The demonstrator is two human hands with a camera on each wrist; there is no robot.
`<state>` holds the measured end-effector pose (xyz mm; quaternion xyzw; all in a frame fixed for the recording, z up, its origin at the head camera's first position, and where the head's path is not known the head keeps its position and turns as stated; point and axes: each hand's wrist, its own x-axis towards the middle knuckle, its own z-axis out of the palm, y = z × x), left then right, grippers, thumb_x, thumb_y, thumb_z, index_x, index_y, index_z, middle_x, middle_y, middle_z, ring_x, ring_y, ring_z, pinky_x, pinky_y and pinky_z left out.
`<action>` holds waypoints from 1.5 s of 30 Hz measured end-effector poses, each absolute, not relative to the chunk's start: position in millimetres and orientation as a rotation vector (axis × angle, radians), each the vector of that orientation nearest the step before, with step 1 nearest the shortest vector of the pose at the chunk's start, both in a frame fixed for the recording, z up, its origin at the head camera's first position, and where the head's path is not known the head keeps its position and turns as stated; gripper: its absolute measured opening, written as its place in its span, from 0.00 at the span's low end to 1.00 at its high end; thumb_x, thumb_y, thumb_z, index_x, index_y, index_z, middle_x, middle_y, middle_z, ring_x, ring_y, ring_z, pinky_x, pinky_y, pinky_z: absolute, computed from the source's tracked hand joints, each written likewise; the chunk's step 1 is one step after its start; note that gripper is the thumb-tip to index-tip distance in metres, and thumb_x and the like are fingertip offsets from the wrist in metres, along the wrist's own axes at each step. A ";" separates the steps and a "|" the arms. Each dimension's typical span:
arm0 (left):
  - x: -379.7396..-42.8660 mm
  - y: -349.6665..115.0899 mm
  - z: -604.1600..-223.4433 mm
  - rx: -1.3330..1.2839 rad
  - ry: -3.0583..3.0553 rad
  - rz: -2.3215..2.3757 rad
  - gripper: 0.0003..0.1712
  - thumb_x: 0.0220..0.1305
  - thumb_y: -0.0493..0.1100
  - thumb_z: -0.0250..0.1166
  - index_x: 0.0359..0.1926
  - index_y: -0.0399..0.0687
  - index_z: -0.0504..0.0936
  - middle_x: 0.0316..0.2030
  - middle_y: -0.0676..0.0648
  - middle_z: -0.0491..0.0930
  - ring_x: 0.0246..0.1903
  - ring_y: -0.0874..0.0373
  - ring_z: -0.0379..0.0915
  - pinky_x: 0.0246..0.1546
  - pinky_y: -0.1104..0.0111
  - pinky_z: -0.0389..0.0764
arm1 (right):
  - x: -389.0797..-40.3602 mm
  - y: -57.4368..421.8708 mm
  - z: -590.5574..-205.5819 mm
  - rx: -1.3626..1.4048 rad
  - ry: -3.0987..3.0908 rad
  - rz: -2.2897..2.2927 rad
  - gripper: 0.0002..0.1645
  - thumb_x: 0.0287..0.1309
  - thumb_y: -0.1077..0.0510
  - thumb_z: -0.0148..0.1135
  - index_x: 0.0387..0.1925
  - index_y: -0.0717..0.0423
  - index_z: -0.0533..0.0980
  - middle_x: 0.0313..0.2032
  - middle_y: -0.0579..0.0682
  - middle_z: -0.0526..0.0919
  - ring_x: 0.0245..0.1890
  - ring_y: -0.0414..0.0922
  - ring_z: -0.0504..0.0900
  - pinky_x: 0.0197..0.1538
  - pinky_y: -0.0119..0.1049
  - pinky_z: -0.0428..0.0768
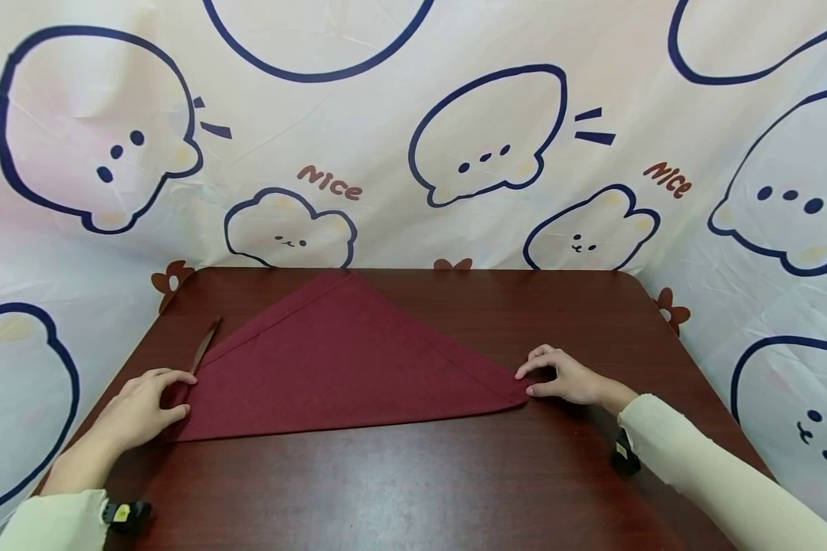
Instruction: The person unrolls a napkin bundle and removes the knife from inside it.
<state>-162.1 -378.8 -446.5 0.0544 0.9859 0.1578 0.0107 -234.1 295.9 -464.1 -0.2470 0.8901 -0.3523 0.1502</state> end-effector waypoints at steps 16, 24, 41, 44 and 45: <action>-162.8 -389.5 -447.2 0.212 3.079 0.528 0.23 0.55 0.33 0.70 0.53 0.35 0.79 0.56 0.21 0.72 0.55 0.24 0.65 0.52 0.30 0.69 | -236.1 295.3 -465.4 -0.685 2.552 -0.995 0.12 0.58 0.55 0.73 0.45 0.48 0.86 0.50 0.53 0.72 0.55 0.49 0.67 0.59 0.50 0.68; -162.1 -396.0 -449.7 0.255 3.089 0.562 0.20 0.54 0.31 0.68 0.50 0.34 0.81 0.53 0.21 0.75 0.54 0.25 0.69 0.51 0.34 0.71 | -236.0 293.8 -465.6 -0.684 2.553 -1.006 0.13 0.57 0.57 0.73 0.45 0.48 0.86 0.49 0.52 0.72 0.53 0.47 0.67 0.60 0.49 0.67; -164.5 -404.5 -449.5 0.232 3.035 0.635 0.22 0.57 0.23 0.60 0.54 0.32 0.78 0.55 0.19 0.72 0.55 0.23 0.66 0.50 0.31 0.70 | -235.3 294.6 -464.9 -0.694 2.549 -1.025 0.13 0.56 0.57 0.73 0.45 0.48 0.86 0.49 0.52 0.73 0.53 0.46 0.67 0.60 0.49 0.67; -165.0 -404.3 -451.8 0.238 3.057 0.634 0.24 0.55 0.20 0.57 0.54 0.32 0.78 0.55 0.20 0.73 0.55 0.24 0.67 0.49 0.32 0.71 | -234.6 295.8 -464.9 -0.698 2.557 -1.024 0.13 0.57 0.57 0.73 0.45 0.48 0.86 0.49 0.52 0.73 0.52 0.45 0.67 0.60 0.49 0.67; -165.3 -404.1 -452.6 0.239 3.061 0.638 0.25 0.54 0.20 0.56 0.54 0.32 0.78 0.55 0.20 0.72 0.55 0.24 0.67 0.49 0.32 0.71 | -234.5 296.2 -464.9 -0.700 2.560 -1.025 0.13 0.57 0.57 0.73 0.45 0.48 0.86 0.49 0.52 0.73 0.52 0.45 0.67 0.60 0.49 0.67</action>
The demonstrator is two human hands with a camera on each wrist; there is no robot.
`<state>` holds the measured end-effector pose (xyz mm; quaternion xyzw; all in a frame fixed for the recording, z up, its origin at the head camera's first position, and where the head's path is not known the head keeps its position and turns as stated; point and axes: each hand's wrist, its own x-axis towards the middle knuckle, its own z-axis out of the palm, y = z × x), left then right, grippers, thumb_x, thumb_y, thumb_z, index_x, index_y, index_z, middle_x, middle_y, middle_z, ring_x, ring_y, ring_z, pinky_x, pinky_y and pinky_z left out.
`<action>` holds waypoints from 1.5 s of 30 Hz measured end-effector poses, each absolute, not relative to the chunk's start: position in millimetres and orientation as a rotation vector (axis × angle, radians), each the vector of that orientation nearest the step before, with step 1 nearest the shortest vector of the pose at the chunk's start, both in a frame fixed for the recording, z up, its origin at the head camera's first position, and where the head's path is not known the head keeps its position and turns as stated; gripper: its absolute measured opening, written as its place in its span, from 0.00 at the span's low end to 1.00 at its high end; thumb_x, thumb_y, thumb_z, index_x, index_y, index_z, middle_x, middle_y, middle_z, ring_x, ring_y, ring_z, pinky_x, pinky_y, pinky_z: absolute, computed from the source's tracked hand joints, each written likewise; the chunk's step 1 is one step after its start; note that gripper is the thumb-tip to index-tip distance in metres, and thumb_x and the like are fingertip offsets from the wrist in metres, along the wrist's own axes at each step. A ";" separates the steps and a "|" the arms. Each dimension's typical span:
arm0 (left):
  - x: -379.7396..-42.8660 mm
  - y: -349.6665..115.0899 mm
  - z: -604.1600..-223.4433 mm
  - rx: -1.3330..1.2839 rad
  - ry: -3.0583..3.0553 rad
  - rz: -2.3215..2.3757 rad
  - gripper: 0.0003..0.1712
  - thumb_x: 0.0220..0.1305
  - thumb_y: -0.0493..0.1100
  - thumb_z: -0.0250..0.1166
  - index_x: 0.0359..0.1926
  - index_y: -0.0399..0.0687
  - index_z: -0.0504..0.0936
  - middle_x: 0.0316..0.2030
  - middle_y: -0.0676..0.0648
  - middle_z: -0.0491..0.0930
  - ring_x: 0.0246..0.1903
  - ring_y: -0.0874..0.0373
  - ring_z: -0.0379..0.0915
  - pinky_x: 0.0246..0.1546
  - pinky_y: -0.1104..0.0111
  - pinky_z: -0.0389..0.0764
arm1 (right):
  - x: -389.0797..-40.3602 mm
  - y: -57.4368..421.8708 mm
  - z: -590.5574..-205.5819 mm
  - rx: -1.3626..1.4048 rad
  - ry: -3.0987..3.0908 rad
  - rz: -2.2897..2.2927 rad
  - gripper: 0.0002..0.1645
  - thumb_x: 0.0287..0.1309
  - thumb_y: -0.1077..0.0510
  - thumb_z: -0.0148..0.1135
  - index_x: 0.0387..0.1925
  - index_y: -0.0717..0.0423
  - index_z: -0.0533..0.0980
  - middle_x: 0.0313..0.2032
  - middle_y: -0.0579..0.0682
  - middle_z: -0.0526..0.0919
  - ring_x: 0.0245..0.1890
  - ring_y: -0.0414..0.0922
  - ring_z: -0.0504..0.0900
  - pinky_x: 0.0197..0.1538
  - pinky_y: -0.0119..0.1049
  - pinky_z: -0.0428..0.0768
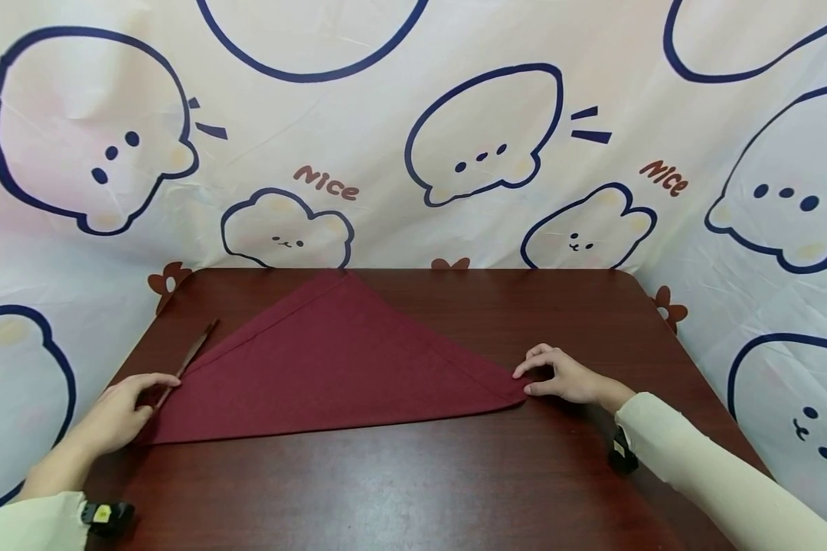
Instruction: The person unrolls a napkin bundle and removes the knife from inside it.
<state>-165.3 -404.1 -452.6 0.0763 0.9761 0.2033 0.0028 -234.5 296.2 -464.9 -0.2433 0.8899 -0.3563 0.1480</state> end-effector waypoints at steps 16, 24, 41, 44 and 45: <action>-157.6 -394.1 -458.1 0.346 3.203 0.491 0.19 0.52 0.27 0.69 0.48 0.36 0.84 0.49 0.24 0.77 0.48 0.27 0.72 0.47 0.34 0.74 | -234.5 296.0 -464.9 -0.714 2.567 -1.010 0.12 0.58 0.56 0.73 0.45 0.48 0.86 0.49 0.52 0.73 0.53 0.46 0.67 0.59 0.48 0.68; -158.7 -398.0 -456.0 0.247 3.172 0.502 0.18 0.56 0.28 0.65 0.50 0.33 0.83 0.51 0.23 0.76 0.52 0.25 0.69 0.51 0.32 0.70 | -234.5 296.7 -463.3 -0.704 2.566 -1.007 0.13 0.57 0.56 0.73 0.45 0.48 0.86 0.49 0.52 0.73 0.53 0.47 0.67 0.59 0.48 0.68; -164.5 -403.6 -448.4 0.250 3.127 0.518 0.17 0.57 0.28 0.63 0.49 0.30 0.82 0.51 0.22 0.76 0.54 0.24 0.68 0.52 0.34 0.68 | -236.2 296.8 -463.3 -0.696 2.544 -1.021 0.13 0.58 0.57 0.73 0.46 0.49 0.86 0.49 0.52 0.72 0.53 0.48 0.67 0.60 0.49 0.67; -165.3 -405.2 -447.7 0.261 3.126 0.510 0.17 0.57 0.27 0.62 0.49 0.31 0.83 0.51 0.22 0.77 0.53 0.24 0.69 0.51 0.34 0.69 | -237.2 297.7 -464.5 -0.702 2.544 -1.016 0.13 0.58 0.57 0.72 0.46 0.49 0.86 0.49 0.52 0.72 0.52 0.47 0.67 0.60 0.49 0.67; -165.6 -405.9 -447.5 0.261 3.122 0.510 0.17 0.57 0.27 0.62 0.49 0.31 0.83 0.51 0.22 0.77 0.53 0.24 0.69 0.51 0.34 0.69 | -237.5 298.0 -464.9 -0.706 2.543 -1.016 0.13 0.58 0.57 0.72 0.46 0.49 0.86 0.49 0.52 0.72 0.52 0.47 0.67 0.60 0.49 0.67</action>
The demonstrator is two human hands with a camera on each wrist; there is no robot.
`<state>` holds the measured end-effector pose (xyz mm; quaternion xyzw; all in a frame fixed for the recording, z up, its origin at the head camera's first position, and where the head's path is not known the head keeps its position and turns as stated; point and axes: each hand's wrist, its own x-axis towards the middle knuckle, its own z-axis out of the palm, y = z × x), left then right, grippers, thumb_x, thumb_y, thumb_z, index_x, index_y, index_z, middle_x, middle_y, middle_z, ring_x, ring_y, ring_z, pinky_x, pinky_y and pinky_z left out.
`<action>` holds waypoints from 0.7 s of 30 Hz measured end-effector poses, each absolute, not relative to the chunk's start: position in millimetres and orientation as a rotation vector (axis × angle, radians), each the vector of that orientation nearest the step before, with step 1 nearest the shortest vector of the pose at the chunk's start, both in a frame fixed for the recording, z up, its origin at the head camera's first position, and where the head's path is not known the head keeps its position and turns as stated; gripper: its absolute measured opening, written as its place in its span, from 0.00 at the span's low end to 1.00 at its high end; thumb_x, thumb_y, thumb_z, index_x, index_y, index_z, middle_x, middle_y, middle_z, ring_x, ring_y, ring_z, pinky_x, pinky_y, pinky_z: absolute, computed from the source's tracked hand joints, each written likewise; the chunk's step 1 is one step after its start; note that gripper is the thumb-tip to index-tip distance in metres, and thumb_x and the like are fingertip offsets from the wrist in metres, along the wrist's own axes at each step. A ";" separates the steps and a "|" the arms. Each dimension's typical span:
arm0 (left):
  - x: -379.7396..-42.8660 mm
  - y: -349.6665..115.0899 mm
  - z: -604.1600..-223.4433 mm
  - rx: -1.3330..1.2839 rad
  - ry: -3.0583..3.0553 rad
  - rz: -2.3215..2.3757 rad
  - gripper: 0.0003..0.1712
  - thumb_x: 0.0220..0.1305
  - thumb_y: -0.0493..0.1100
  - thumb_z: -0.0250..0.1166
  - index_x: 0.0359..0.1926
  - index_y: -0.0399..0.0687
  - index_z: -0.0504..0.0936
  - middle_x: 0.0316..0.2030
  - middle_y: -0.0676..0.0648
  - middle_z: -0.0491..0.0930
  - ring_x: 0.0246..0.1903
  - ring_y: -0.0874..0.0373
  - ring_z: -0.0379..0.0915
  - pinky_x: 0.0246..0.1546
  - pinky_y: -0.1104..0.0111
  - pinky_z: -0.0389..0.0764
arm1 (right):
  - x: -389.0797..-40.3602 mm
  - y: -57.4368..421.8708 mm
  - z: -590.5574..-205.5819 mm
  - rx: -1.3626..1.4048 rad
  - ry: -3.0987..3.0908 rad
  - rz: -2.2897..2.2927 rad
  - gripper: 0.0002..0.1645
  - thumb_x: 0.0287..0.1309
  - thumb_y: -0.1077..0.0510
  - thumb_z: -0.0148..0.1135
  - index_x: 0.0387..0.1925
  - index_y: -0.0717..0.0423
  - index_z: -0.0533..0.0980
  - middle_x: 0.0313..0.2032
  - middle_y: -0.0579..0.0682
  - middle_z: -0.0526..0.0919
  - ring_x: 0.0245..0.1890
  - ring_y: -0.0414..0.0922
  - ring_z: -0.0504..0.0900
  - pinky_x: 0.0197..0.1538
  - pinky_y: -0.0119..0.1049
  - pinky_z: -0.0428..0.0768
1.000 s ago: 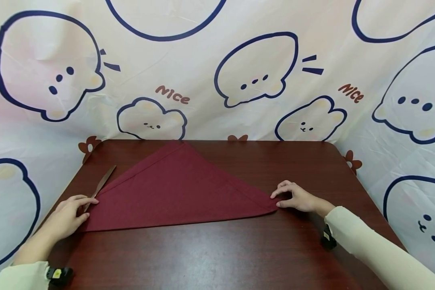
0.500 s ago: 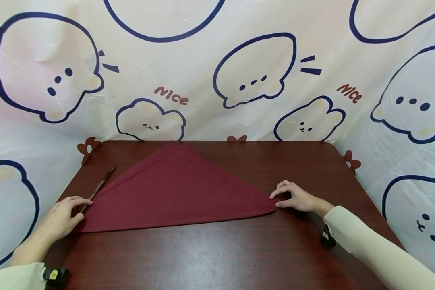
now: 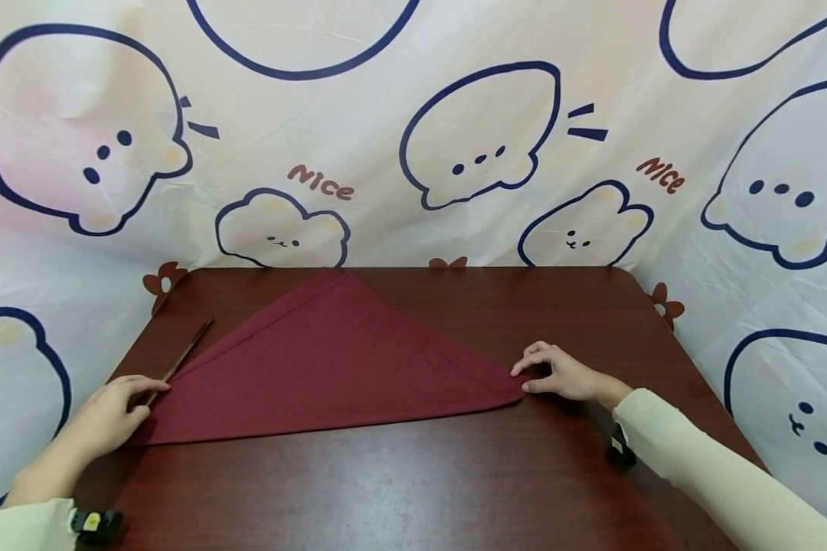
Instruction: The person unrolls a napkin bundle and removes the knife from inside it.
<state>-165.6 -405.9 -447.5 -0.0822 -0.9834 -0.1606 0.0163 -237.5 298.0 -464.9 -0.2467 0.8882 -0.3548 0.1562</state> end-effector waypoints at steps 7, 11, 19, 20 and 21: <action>-165.7 -412.6 -447.4 -0.254 -3.054 -0.505 0.19 0.57 0.23 0.55 0.49 0.30 0.83 0.51 0.21 0.76 0.54 0.22 0.69 0.49 0.34 0.70 | -239.0 299.3 -467.4 -0.732 2.559 -1.006 0.13 0.58 0.57 0.73 0.46 0.47 0.86 0.49 0.52 0.73 0.52 0.44 0.67 0.60 0.47 0.68; -166.9 -417.7 -448.7 -0.228 -3.074 -0.497 0.22 0.55 0.22 0.53 0.49 0.31 0.83 0.52 0.21 0.75 0.53 0.22 0.69 0.48 0.34 0.72 | -238.7 298.9 -466.7 -0.734 2.555 -1.010 0.13 0.58 0.57 0.73 0.46 0.48 0.86 0.49 0.51 0.73 0.52 0.44 0.67 0.60 0.47 0.68; -166.9 -427.0 -452.4 -0.157 -3.073 -0.507 0.24 0.54 0.21 0.51 0.51 0.31 0.81 0.53 0.19 0.73 0.54 0.19 0.66 0.49 0.32 0.70 | -237.5 298.0 -465.1 -0.725 2.553 -1.014 0.13 0.58 0.57 0.73 0.46 0.48 0.86 0.49 0.51 0.73 0.52 0.44 0.67 0.60 0.46 0.68; -166.3 -427.6 -453.7 -0.154 -3.059 -0.505 0.24 0.54 0.21 0.51 0.51 0.31 0.82 0.53 0.19 0.73 0.54 0.19 0.66 0.48 0.32 0.70 | -237.5 298.0 -465.1 -0.725 2.554 -1.015 0.13 0.58 0.57 0.73 0.46 0.48 0.86 0.49 0.51 0.73 0.52 0.44 0.67 0.60 0.46 0.68; -165.7 -428.1 -454.7 -0.152 -3.045 -0.503 0.24 0.54 0.21 0.51 0.51 0.31 0.82 0.53 0.19 0.73 0.53 0.19 0.67 0.47 0.33 0.70 | -237.5 298.1 -465.1 -0.724 2.554 -1.018 0.13 0.58 0.57 0.73 0.46 0.48 0.86 0.49 0.51 0.73 0.52 0.43 0.67 0.60 0.46 0.68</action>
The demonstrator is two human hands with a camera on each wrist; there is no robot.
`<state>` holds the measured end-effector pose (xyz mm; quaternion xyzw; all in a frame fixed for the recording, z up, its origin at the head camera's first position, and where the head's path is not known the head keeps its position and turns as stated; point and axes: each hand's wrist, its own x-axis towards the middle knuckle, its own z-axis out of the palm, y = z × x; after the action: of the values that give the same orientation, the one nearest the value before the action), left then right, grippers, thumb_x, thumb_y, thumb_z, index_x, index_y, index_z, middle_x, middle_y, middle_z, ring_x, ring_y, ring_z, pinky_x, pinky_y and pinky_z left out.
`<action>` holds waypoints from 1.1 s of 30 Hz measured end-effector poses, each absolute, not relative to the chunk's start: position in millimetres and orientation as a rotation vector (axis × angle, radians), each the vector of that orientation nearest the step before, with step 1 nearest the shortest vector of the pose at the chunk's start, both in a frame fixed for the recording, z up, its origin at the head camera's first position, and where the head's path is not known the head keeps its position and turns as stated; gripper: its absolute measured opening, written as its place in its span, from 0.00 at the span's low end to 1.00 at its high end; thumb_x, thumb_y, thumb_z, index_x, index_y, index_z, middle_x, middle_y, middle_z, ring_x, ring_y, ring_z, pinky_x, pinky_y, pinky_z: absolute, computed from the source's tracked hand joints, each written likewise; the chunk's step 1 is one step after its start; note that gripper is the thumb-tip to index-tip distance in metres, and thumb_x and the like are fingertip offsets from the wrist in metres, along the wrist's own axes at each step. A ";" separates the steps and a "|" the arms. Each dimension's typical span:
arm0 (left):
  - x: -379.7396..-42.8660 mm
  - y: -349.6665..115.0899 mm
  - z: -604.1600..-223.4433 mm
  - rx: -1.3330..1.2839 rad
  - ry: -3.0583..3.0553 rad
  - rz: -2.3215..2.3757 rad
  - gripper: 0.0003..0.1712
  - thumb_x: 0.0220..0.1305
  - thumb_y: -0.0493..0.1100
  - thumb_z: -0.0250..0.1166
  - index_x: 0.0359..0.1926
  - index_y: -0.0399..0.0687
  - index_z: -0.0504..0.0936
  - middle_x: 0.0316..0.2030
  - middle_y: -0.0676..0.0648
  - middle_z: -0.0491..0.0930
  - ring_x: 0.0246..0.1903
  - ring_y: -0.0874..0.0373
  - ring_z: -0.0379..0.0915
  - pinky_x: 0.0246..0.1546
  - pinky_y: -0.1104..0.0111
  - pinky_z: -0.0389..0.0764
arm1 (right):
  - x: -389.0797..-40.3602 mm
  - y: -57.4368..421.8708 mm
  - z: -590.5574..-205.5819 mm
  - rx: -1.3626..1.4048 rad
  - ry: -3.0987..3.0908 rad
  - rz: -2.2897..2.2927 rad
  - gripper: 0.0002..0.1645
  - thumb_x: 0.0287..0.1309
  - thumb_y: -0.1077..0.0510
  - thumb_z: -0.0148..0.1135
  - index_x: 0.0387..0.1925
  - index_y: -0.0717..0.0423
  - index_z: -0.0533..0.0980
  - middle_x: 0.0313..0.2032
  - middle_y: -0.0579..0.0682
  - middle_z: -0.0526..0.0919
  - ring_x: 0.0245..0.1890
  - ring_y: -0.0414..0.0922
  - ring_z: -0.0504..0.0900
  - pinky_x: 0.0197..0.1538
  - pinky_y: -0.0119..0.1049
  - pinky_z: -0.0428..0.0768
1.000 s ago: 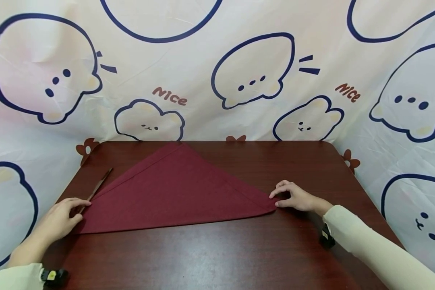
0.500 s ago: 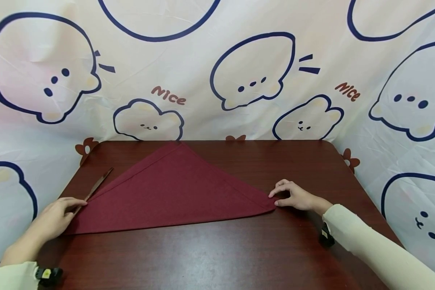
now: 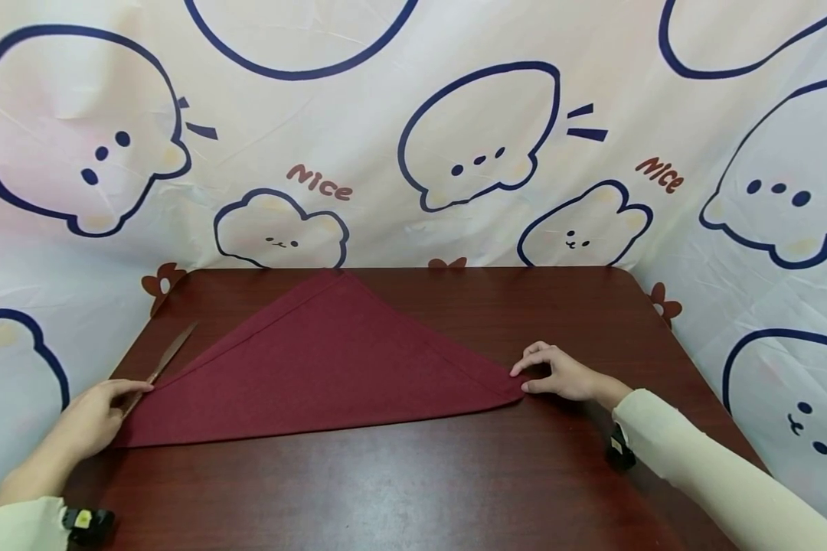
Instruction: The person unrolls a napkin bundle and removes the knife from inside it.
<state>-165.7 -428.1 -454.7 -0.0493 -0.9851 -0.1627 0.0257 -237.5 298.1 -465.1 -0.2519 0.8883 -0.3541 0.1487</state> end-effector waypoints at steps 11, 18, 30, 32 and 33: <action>-162.1 -432.4 -456.1 -0.169 -2.965 -0.506 0.20 0.53 0.22 0.58 0.48 0.31 0.82 0.43 0.21 0.78 0.37 0.35 0.73 0.35 0.48 0.75 | -236.4 297.9 -465.0 -0.721 2.558 -1.024 0.13 0.58 0.57 0.73 0.46 0.48 0.86 0.48 0.51 0.73 0.51 0.42 0.67 0.60 0.46 0.68; -157.1 -440.9 -455.9 -0.187 -2.972 -0.500 0.28 0.44 0.20 0.53 0.49 0.33 0.81 0.42 0.23 0.79 0.34 0.44 0.68 0.30 0.61 0.66 | -235.6 296.9 -464.8 -0.717 2.556 -1.017 0.13 0.58 0.57 0.73 0.46 0.48 0.86 0.48 0.51 0.73 0.51 0.43 0.67 0.60 0.47 0.68; -157.4 -444.3 -449.2 -0.093 -3.043 -0.445 0.26 0.43 0.21 0.54 0.47 0.31 0.79 0.40 0.22 0.79 0.41 0.25 0.74 0.38 0.38 0.74 | -235.6 297.5 -464.6 -0.714 2.557 -1.010 0.12 0.59 0.56 0.72 0.46 0.47 0.86 0.49 0.51 0.73 0.52 0.45 0.67 0.59 0.48 0.68; -157.5 -445.1 -449.6 -0.076 -3.054 -0.443 0.24 0.45 0.23 0.56 0.48 0.31 0.79 0.40 0.23 0.79 0.41 0.25 0.74 0.38 0.38 0.74 | -235.6 297.4 -464.6 -0.710 2.554 -1.010 0.12 0.59 0.56 0.72 0.46 0.47 0.86 0.49 0.51 0.72 0.52 0.45 0.67 0.59 0.48 0.68; -157.5 -444.5 -449.5 -0.068 -3.046 -0.439 0.24 0.46 0.24 0.56 0.48 0.32 0.79 0.41 0.24 0.79 0.42 0.25 0.74 0.38 0.38 0.74 | -235.6 297.5 -464.7 -0.709 2.553 -1.010 0.12 0.59 0.56 0.72 0.46 0.48 0.86 0.49 0.52 0.72 0.52 0.45 0.67 0.59 0.48 0.68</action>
<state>-157.5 -444.5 -449.5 -0.0220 -0.9891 -0.1424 0.0315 -235.6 297.5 -464.7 -0.2470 0.8898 -0.3522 0.1523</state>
